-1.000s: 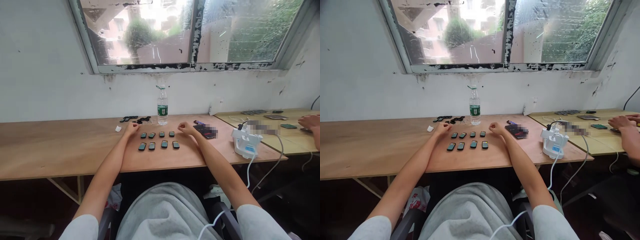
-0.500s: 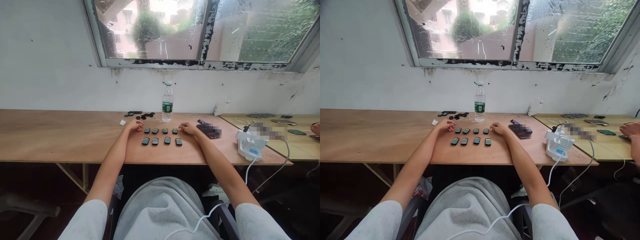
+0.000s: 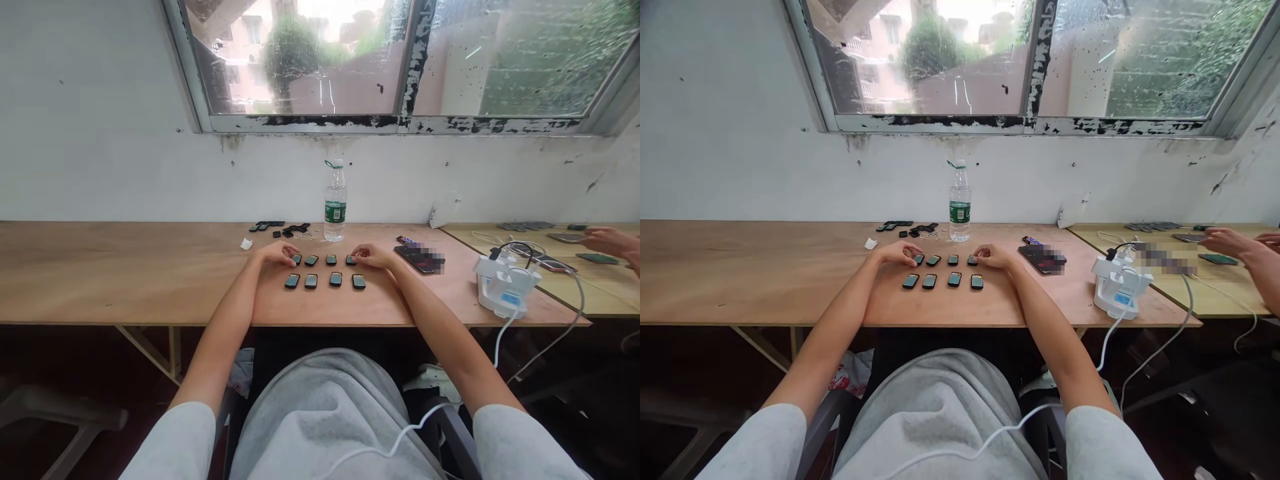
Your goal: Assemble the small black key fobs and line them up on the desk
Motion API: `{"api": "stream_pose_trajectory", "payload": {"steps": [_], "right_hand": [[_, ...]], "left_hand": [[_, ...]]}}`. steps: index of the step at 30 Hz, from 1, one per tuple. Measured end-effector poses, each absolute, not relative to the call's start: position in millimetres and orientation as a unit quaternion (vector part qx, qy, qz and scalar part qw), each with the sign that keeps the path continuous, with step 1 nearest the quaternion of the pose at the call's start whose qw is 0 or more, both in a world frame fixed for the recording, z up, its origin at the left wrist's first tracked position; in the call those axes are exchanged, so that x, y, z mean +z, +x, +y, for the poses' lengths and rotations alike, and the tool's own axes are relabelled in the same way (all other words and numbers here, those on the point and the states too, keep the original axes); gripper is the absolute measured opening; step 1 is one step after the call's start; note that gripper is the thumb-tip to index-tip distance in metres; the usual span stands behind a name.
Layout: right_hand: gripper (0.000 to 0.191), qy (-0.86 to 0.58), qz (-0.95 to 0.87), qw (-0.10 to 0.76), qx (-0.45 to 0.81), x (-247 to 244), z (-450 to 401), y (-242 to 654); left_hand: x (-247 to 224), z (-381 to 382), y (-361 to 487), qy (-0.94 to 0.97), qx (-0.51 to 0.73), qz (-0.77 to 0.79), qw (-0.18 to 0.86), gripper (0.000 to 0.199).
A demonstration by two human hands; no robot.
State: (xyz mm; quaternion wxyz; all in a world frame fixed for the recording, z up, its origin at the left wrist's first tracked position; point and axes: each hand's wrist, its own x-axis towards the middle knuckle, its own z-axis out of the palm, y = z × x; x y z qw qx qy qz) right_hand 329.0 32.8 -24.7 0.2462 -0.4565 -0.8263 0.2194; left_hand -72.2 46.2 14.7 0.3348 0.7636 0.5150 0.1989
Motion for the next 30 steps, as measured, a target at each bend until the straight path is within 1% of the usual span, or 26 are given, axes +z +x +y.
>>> {"api": "stream_pose_trajectory", "payload": {"steps": [4,7,10,13,15,19,24,27,30], "right_hand": [[0.047,-0.436,-0.834,0.256,0.223,-25.4,33.0,328.0],[0.046,-0.440,-0.834,0.253,0.215,-25.5,33.0,328.1],[0.042,-0.445,-0.832,0.249,0.219,-24.9,32.9,328.4],[0.040,-0.445,-0.831,0.254,0.216,-25.0,33.6,328.9],[0.039,-0.445,-0.832,0.254,0.213,-26.1,34.9,329.2],[0.043,-0.430,-0.834,0.258,0.231,-30.6,39.1,329.8],[0.047,-0.432,-0.833,0.253,0.234,-32.7,41.3,330.6],[0.044,-0.443,-0.830,0.252,0.228,-30.8,39.2,330.6],[0.041,-0.446,-0.830,0.248,0.226,-28.5,37.4,330.5]], "left_hand": [[9.0,51.2,-69.9,0.774,0.187,0.513,0.321,0.066],[3.5,55.3,-67.3,0.781,0.202,0.510,0.298,0.068],[-2.5,57.8,-62.8,0.806,0.220,0.468,0.290,0.075],[-5.9,59.0,-57.1,0.823,0.209,0.439,0.295,0.084],[-6.3,60.1,-52.8,0.847,0.185,0.405,0.289,0.079],[-6.3,63.2,-43.2,0.896,0.133,0.349,0.242,0.063],[-9.9,66.2,-35.5,0.899,0.131,0.341,0.243,0.053],[-11.2,68.4,-45.2,0.868,0.165,0.404,0.238,0.046],[-11.4,68.1,-67.1,0.793,0.255,0.521,0.186,0.033]]}}
